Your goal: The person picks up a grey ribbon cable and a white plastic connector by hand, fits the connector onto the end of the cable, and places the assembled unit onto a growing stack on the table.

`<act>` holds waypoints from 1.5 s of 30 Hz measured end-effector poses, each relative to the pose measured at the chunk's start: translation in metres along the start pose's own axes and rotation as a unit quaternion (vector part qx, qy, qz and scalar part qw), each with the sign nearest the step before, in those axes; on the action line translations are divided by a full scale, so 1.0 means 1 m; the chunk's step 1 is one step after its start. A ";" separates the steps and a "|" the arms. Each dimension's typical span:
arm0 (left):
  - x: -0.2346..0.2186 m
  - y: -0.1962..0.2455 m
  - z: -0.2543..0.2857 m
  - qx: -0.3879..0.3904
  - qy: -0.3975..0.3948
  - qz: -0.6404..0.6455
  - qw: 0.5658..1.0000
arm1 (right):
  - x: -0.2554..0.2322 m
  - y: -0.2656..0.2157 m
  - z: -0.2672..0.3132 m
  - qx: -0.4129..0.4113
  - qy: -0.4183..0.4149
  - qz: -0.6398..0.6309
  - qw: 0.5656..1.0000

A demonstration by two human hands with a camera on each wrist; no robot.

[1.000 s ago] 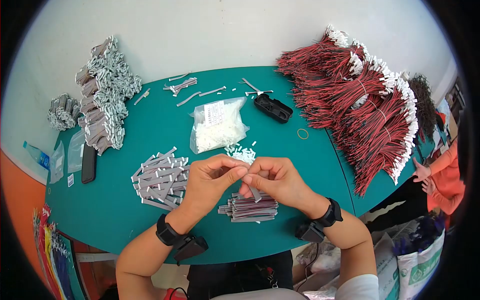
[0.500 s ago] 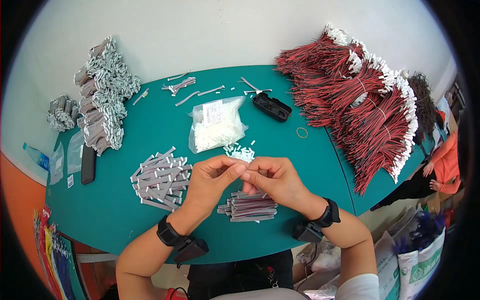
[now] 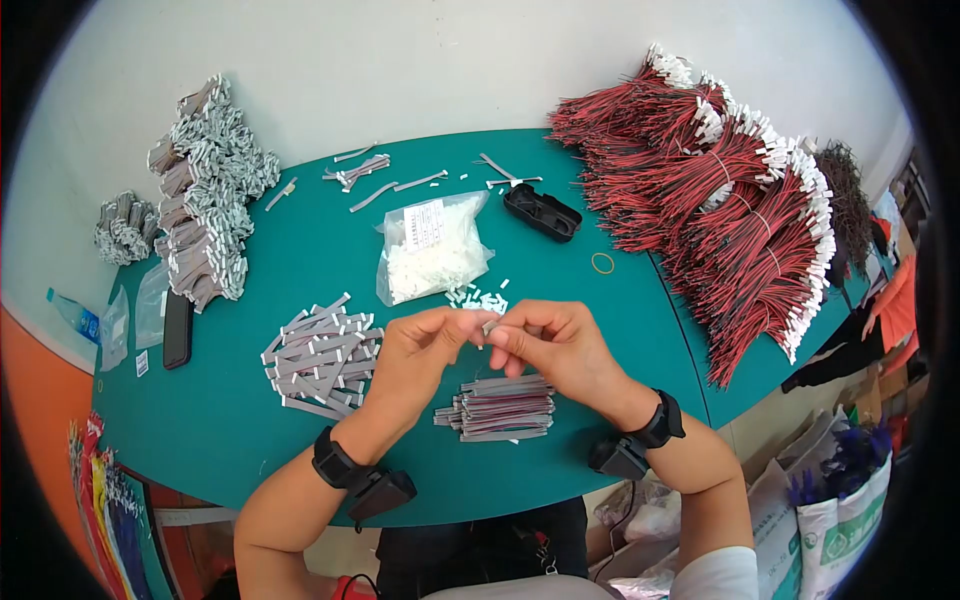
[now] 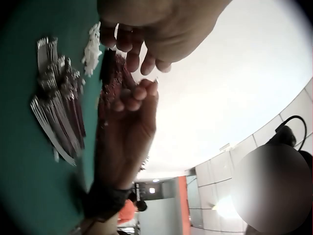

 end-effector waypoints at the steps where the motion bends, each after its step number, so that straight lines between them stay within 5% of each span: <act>1: -0.002 0.001 -0.002 -0.005 -0.006 -0.020 1.000 | -0.003 0.000 0.000 -0.004 0.006 0.003 1.000; 4: -0.011 -0.014 -0.010 0.023 -0.015 -0.177 0.984 | -0.009 -0.004 -0.002 -0.013 0.021 0.009 1.000; 7: -0.009 -0.009 -0.010 0.128 -0.034 -0.426 0.895 | -0.009 -0.006 0.000 -0.009 0.026 0.005 1.000; 13: -0.013 -0.020 -0.013 0.179 -0.038 -0.499 0.847 | -0.009 -0.005 -0.001 -0.018 0.019 0.004 1.000; 16: -0.006 -0.008 -0.010 0.113 -0.024 -0.457 0.882 | -0.010 -0.004 -0.002 -0.017 0.016 0.007 1.000; 18: -0.012 -0.014 -0.010 0.052 -0.044 -0.270 0.960 | -0.010 -0.003 -0.001 -0.014 0.012 0.004 1.000; 20: -0.013 -0.015 -0.009 0.000 -0.058 -0.120 0.991 | -0.009 -0.004 -0.001 -0.015 0.001 0.003 1.000; 25: -0.006 0.000 -0.003 -0.057 -0.072 0.021 0.996 | -0.006 -0.003 -0.001 -0.021 -0.006 0.000 1.000; 45: -0.013 0.002 -0.004 -0.070 -0.063 0.105 0.990 | -0.005 -0.007 0.003 -0.005 -0.037 -0.007 0.999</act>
Point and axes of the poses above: each hand's wrist, its own z-axis away from the middle knuckle, its own x-axis out of the palm, y = z × x, the point moved 1 cm from there along -z, towards the middle knuckle, and after that the axes turned 13 degrees about z, right-handed, at the moved point
